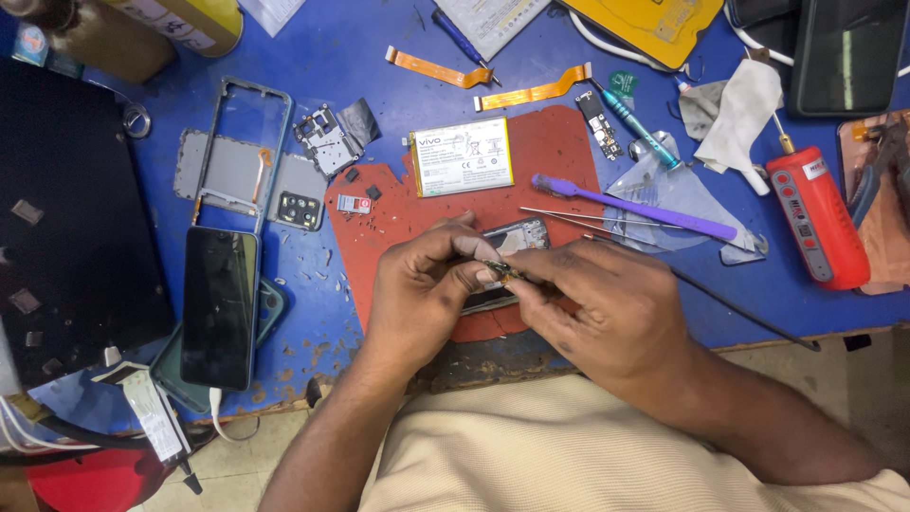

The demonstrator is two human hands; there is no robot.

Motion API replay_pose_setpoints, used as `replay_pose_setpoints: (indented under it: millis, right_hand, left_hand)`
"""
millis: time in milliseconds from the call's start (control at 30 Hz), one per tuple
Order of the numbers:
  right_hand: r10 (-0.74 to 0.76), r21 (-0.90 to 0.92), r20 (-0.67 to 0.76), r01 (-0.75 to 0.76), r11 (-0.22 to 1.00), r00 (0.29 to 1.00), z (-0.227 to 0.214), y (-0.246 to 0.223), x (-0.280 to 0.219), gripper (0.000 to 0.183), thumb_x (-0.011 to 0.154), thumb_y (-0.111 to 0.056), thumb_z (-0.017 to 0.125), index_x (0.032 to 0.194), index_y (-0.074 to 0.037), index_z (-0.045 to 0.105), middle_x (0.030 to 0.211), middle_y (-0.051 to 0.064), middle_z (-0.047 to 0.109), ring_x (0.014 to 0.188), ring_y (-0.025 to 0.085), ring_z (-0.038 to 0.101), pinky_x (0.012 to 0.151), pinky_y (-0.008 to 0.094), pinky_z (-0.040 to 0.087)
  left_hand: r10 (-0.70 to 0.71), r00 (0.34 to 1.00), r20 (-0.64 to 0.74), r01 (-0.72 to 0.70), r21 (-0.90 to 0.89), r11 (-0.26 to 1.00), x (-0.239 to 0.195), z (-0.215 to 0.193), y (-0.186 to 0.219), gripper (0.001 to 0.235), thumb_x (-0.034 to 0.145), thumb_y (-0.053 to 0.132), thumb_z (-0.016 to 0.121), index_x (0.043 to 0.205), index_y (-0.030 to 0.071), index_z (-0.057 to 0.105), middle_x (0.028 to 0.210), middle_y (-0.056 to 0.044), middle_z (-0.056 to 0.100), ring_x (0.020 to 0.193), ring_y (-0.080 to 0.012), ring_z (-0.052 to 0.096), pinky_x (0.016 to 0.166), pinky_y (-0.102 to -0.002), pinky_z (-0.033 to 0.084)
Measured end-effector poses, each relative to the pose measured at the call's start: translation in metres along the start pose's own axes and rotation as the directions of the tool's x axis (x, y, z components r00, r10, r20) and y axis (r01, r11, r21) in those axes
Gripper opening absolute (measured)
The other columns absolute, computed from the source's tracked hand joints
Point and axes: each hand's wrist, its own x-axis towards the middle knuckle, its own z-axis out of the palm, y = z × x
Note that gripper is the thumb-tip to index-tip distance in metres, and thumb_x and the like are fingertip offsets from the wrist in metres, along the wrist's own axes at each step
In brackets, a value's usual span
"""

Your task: The person removes the battery from a disassembled smartphone, then uses tweezers to lift and reposition a small internal component. They handle a ribbon cable and connect it to the motherboard, then place the battery back into the phone chassis.

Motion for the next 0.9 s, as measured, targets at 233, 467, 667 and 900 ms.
replay_pose_setpoints:
  millis: [233, 467, 667, 900]
  right_hand:
    - [-0.005, -0.015, -0.01, 0.005, 1.0, 1.0, 0.001, -0.002, -0.001, 0.027, 0.083, -0.004, 0.083, 0.107, -0.004, 0.072, 0.088, 0.009, 0.072, 0.07, 0.02, 0.07, 0.059, 0.032, 0.054]
    - [-0.048, -0.038, -0.006, 0.048, 0.998, 0.999, 0.001, -0.002, -0.001, 0.028, 0.082, -0.002, 0.083, 0.107, -0.002, 0.071, 0.081, 0.009, 0.069, 0.065, 0.021, 0.066, 0.057, 0.034, 0.053]
    - [-0.104, -0.046, -0.005, 0.103, 0.994, 0.995, -0.001, -0.001, -0.001, 0.029, 0.083, -0.002, 0.083, 0.109, 0.0, 0.07, 0.086, 0.011, 0.071, 0.068, 0.023, 0.068, 0.059, 0.035, 0.053]
    - [0.11, 0.093, 0.022, -0.112, 0.989, 0.994, 0.0, 0.007, 0.001, 0.028, 0.081, -0.005, 0.084, 0.108, -0.003, 0.075, 0.085, 0.009, 0.073, 0.066, 0.015, 0.071, 0.053, 0.027, 0.055]
  left_hand:
    - [-0.002, 1.0, -0.013, 0.003, 0.027, 1.0, 0.0, 0.0, 0.0, 0.009, 0.089, -0.006, 0.073, 0.094, 0.001, 0.072, 0.089, 0.0, 0.072, 0.1, -0.0119, 0.068, 0.128, -0.045, 0.039]
    - [-0.007, 1.0, -0.03, 0.008, 0.031, 0.999, -0.001, 0.002, 0.001, 0.009, 0.089, -0.005, 0.072, 0.095, 0.002, 0.073, 0.091, 0.0, 0.073, 0.107, -0.0117, 0.069, 0.126, -0.045, 0.039]
    - [0.035, 0.999, 0.011, -0.035, 0.003, 0.999, 0.001, 0.001, 0.005, 0.008, 0.091, -0.005, 0.071, 0.096, 0.001, 0.072, 0.092, -0.002, 0.072, 0.09, -0.0092, 0.069, 0.13, -0.047, 0.035]
    - [-0.038, 0.999, -0.002, 0.038, 0.022, 0.999, 0.0, 0.003, 0.013, 0.008, 0.092, 0.002, 0.072, 0.099, 0.001, 0.071, 0.095, -0.001, 0.071, 0.094, -0.0081, 0.068, 0.122, -0.046, 0.039]
